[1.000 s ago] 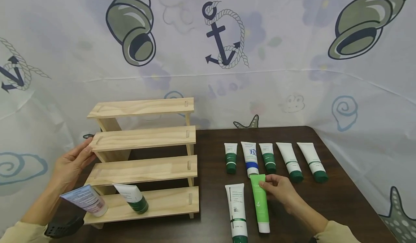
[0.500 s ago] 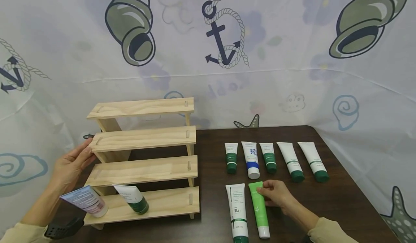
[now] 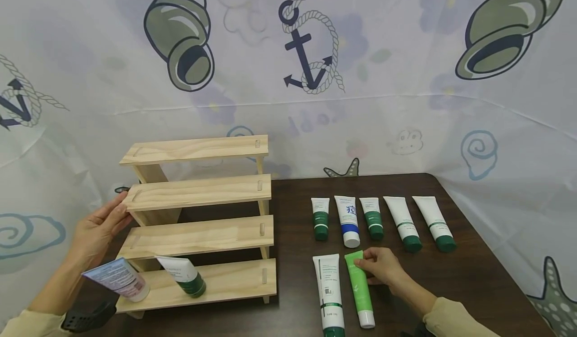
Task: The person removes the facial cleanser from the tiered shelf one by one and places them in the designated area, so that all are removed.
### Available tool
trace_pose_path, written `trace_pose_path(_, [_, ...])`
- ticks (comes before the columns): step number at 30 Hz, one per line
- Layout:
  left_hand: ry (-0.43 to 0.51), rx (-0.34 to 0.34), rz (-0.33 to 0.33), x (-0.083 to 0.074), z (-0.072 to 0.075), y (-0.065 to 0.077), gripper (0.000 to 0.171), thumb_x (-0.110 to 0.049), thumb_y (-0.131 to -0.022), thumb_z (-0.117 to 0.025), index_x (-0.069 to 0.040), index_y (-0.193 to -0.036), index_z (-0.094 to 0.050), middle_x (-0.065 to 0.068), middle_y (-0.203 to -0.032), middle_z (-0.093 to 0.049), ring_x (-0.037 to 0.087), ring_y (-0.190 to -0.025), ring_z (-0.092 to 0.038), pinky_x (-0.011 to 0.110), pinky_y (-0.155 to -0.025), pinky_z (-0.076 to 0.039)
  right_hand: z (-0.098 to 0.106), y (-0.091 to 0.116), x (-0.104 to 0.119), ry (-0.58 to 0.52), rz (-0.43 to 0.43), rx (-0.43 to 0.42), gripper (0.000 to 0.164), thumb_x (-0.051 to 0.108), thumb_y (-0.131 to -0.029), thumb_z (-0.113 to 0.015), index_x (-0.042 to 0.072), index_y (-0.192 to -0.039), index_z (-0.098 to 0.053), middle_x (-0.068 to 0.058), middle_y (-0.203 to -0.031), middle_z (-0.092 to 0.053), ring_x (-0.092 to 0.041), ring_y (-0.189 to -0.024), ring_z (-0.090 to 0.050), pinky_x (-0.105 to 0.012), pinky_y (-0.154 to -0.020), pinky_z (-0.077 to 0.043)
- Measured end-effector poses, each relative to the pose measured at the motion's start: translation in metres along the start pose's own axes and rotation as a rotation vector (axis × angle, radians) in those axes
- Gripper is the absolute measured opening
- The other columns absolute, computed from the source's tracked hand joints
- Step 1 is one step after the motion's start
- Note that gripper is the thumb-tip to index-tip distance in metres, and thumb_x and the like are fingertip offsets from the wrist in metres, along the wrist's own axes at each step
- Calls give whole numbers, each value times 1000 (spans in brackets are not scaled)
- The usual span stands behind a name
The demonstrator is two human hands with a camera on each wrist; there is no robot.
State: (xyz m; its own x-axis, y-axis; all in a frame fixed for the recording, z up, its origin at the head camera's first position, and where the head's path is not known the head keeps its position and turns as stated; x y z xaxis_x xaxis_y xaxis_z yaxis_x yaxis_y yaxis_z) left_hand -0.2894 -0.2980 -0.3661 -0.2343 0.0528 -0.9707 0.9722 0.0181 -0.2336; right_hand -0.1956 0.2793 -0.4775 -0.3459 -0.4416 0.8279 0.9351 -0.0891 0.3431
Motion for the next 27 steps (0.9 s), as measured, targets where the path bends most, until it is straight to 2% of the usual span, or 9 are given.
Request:
trace_pose_path(10, [-6,-1,2,-1,0,0,50,-14,-93,-59,-6,-140,-43,-18,-125,-57,-8,-97,-61,8,-81,-48,2,0,0,40,-5,-16,28,14,-87,-65,-9,-101,-56,-9,-82,-59,-15,-67,-60,-34,-58,-58])
trace_pose_path(18, [-6,5,-3,-1,-1,1,50,-15,-93,-59,-7,-140,-44,-16,-127,-57,-9,-98,-61,8,-82,-47,2,3,4,75,-2,8,24,14,-86,-66,-4,-96,-53,-6,-77,-54,-15,-65,-55,-33,-55,-58])
trace_pose_path(27, [-18,-3,10,1,0,1,52,-16,-92,-60,-6,-140,-42,-14,-130,-55,-9,-97,-61,8,-82,-47,3,3,3,85,-7,6,27,14,-86,-66,-5,-98,-52,-8,-80,-55,-17,-64,-56,-33,-55,-58])
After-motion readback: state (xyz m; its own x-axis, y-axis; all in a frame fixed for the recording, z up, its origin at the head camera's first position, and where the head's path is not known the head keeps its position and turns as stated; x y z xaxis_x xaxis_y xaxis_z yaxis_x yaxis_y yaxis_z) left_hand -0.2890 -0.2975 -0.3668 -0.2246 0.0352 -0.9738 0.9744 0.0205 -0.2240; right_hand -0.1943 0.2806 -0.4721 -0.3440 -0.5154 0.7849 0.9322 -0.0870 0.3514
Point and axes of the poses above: each hand's wrist, its own y-axis away from the middle knuckle, its own z-axis out of the back of the hand, x = y × z, the point moved 8 cm from there along -y, towards the middle knuckle
